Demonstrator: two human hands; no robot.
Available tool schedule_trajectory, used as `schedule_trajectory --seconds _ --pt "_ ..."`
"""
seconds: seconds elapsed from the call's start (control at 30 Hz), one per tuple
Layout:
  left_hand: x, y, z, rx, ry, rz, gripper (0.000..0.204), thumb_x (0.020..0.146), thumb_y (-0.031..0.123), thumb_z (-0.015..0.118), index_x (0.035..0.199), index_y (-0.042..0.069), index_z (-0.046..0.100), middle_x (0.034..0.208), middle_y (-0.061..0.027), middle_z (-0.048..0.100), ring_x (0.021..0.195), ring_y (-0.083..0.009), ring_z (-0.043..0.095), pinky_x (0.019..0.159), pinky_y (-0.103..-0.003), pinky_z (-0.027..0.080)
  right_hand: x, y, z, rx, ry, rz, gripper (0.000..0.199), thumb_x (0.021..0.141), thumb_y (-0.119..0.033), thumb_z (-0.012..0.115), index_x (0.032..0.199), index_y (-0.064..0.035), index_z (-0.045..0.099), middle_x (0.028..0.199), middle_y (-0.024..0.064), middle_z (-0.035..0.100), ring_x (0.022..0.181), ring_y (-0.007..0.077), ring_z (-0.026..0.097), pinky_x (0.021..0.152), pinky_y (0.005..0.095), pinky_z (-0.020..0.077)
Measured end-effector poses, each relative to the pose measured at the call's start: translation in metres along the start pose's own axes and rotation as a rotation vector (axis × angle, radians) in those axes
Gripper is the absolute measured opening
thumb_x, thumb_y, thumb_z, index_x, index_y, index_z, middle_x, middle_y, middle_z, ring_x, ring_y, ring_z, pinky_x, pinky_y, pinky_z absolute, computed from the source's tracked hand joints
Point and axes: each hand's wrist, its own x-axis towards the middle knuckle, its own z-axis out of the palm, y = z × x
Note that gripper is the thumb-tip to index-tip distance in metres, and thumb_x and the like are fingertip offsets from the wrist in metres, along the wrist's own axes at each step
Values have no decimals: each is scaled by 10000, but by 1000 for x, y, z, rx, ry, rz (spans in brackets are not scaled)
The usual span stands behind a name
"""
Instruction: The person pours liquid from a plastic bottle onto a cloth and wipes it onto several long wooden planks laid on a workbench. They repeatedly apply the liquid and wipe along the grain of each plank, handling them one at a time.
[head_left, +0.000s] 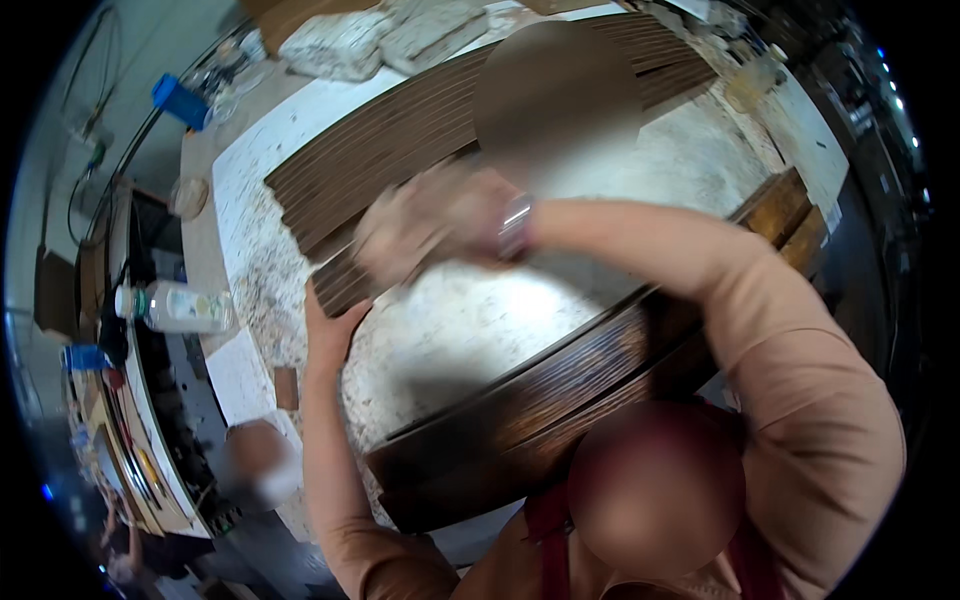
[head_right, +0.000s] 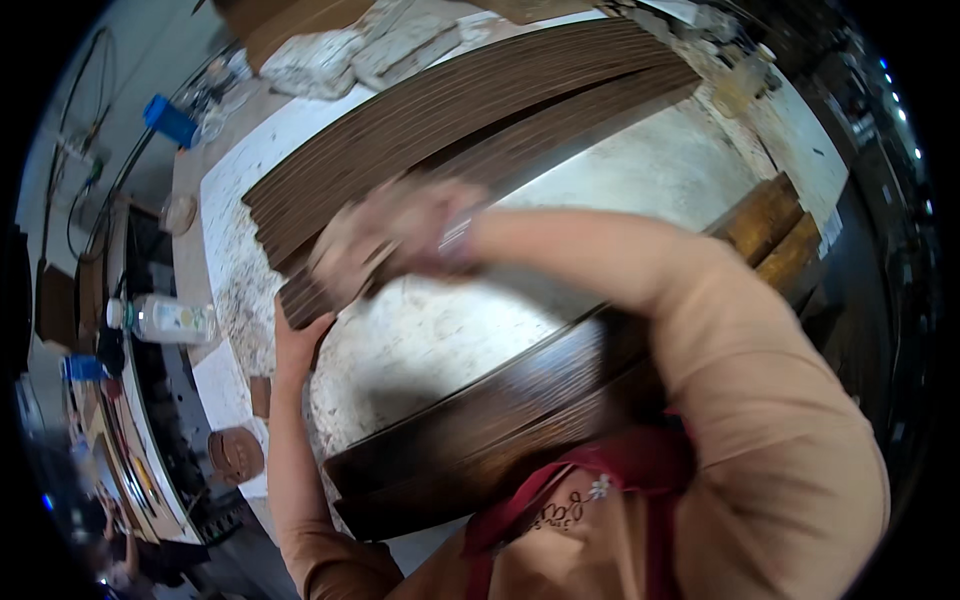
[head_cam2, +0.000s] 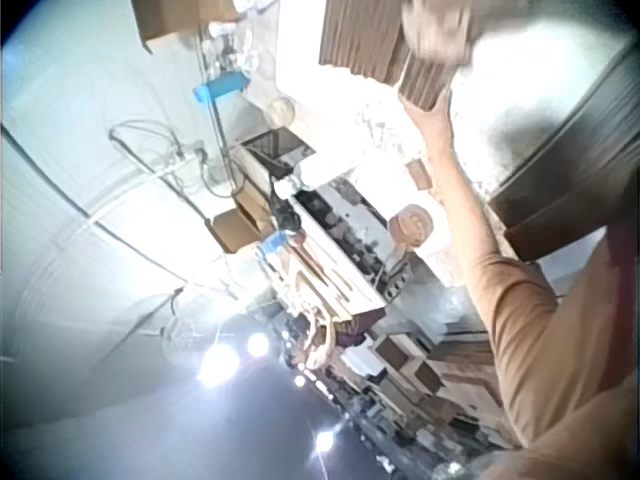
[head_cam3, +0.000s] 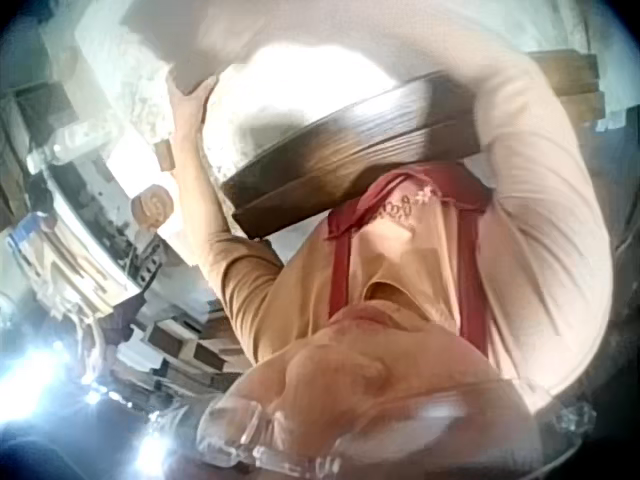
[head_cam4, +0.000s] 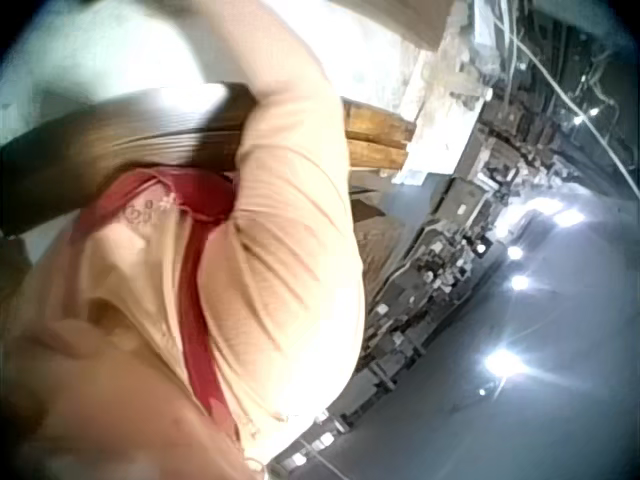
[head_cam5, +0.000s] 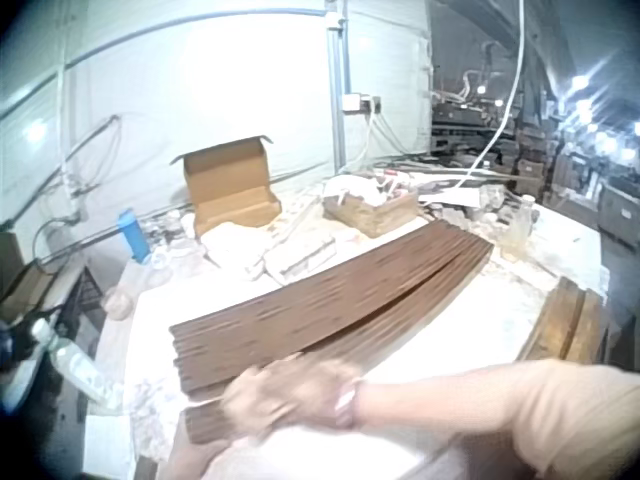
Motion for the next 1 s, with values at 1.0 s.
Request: schedule_trajectory --seconds 1.0 --pt "6 -39 15 407 18 346 508 843 297 696 1249 35 540 1228 -164 566 1126 -299 547 958 -377 446 100 -46 125 -452 122 -492 193 810 -258 611 897 -97 671 906 115 636 837 290 618 731 432 503"
